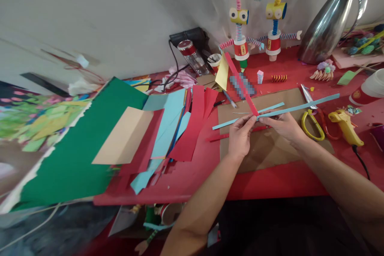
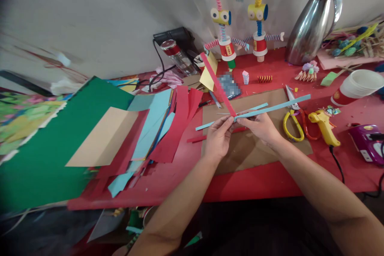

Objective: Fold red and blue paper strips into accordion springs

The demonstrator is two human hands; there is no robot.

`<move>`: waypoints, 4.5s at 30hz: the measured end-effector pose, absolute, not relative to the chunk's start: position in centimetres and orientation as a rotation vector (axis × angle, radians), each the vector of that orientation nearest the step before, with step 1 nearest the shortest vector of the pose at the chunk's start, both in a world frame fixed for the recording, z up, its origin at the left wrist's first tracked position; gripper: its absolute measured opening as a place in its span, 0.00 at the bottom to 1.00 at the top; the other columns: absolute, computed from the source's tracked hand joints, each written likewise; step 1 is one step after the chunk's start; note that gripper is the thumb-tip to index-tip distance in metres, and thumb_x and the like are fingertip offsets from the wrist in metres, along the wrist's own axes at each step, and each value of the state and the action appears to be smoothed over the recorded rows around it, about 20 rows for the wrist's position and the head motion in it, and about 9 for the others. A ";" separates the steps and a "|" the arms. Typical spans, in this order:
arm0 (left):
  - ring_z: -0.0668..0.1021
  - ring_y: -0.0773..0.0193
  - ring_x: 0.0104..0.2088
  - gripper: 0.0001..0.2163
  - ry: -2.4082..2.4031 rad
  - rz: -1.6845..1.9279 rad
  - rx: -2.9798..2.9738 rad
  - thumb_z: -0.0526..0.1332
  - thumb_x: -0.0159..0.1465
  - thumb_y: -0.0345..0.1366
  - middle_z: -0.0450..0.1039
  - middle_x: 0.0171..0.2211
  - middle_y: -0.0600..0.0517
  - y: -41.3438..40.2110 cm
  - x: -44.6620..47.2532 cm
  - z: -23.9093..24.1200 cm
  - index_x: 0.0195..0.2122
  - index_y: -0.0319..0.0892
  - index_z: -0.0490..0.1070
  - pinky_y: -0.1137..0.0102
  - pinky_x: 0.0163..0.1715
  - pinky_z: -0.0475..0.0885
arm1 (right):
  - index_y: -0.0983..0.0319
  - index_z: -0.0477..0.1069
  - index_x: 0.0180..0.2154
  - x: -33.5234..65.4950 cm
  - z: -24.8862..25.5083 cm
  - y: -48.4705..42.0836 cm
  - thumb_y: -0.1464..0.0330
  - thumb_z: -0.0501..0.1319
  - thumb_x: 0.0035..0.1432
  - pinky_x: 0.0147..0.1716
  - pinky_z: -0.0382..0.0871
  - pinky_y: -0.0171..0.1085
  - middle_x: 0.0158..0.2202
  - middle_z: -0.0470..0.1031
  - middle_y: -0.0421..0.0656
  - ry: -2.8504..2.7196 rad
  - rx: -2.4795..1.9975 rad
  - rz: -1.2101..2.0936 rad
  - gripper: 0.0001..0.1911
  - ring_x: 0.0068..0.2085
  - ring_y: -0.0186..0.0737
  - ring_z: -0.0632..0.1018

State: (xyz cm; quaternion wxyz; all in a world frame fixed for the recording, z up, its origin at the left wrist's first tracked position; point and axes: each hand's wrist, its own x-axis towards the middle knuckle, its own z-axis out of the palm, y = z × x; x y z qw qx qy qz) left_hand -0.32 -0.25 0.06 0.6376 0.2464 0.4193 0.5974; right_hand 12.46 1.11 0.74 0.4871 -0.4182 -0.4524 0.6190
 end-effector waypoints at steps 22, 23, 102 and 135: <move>0.79 0.63 0.33 0.08 0.987 1.285 0.811 0.69 0.50 0.39 0.79 0.29 0.52 -0.1 -1.0 -0.8 0.30 0.43 0.80 0.67 0.40 0.73 | 0.61 0.78 0.25 12.2 0.9 0.8 0.58 0.72 0.39 0.38 0.73 0.41 0.25 0.79 0.41 -1.059 -1.183 1.494 0.14 0.31 0.39 0.79; 0.79 0.64 0.32 0.08 1.004 1.305 0.796 0.69 0.50 0.39 0.79 0.28 0.53 -0.1 -1.0 -0.9 0.30 0.43 0.80 0.67 0.39 0.73 | 0.61 0.78 0.25 12.1 1.0 0.7 0.58 0.72 0.39 0.39 0.73 0.41 0.25 0.79 0.41 -1.043 -1.180 1.493 0.14 0.31 0.39 0.79; 0.80 0.63 0.37 0.09 1.039 1.411 0.880 0.69 0.52 0.37 0.80 0.34 0.51 -1.1 -0.2 -0.6 0.34 0.43 0.79 0.66 0.44 0.73 | 0.63 0.72 0.22 11.6 1.2 0.4 0.62 0.70 0.40 0.29 0.66 0.35 0.20 0.71 0.36 -0.873 -1.123 1.533 0.12 0.23 0.30 0.71; 0.75 0.70 0.25 0.10 0.871 1.245 0.596 0.72 0.44 0.34 0.73 0.23 0.55 -0.2 -0.7 -0.7 0.26 0.40 0.74 0.72 0.30 0.70 | 0.64 0.72 0.19 12.2 0.9 0.8 0.64 0.73 0.35 0.23 0.58 0.31 0.18 0.72 0.38 -0.830 -1.132 1.755 0.13 0.21 0.27 0.69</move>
